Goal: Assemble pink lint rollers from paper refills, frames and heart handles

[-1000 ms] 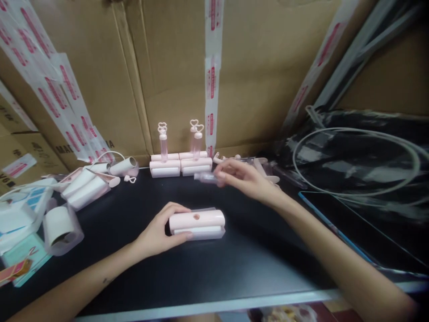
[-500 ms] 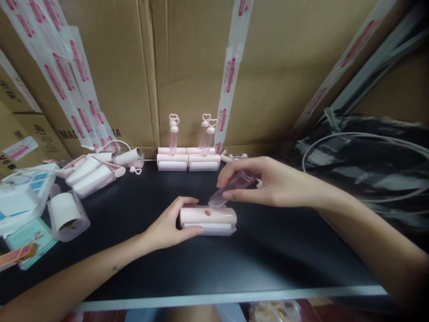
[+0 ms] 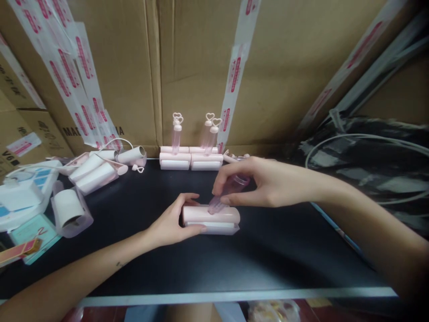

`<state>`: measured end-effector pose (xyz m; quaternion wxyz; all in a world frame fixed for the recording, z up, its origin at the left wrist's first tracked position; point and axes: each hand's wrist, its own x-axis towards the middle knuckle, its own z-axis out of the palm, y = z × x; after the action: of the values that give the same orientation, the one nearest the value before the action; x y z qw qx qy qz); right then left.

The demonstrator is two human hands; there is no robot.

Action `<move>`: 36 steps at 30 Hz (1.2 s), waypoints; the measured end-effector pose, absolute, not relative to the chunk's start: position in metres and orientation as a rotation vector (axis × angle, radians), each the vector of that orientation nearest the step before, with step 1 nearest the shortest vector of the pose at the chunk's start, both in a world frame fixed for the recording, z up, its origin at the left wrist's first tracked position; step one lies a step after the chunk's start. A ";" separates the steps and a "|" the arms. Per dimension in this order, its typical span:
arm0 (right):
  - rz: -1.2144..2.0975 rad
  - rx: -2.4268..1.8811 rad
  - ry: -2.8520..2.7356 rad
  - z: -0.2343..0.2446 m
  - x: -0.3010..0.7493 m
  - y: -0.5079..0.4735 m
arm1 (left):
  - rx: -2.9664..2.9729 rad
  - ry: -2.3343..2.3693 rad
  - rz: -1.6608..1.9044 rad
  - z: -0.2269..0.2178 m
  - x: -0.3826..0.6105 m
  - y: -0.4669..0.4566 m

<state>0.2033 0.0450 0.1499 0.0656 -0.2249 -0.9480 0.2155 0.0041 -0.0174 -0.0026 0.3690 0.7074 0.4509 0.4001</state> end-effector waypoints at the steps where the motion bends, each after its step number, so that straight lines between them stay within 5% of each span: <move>1: 0.645 -0.674 -2.855 0.149 0.203 0.046 | 1.818 1.156 1.027 -0.003 0.004 -0.017; 29: 0.770 -0.576 -2.965 0.144 0.191 0.035 | 1.959 1.194 0.978 -0.002 -0.005 -0.010; 32: 0.681 -0.501 -2.764 0.157 0.210 0.046 | 2.046 1.192 0.874 0.005 -0.013 -0.006; 36: 0.229 -1.081 -2.229 0.164 0.258 0.088 | 2.097 1.225 0.780 0.013 -0.028 -0.005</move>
<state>0.2578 0.0885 0.1643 0.3211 -0.4115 -0.8485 0.0870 -0.0283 -0.0047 0.0135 0.2910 0.7865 0.4594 0.2926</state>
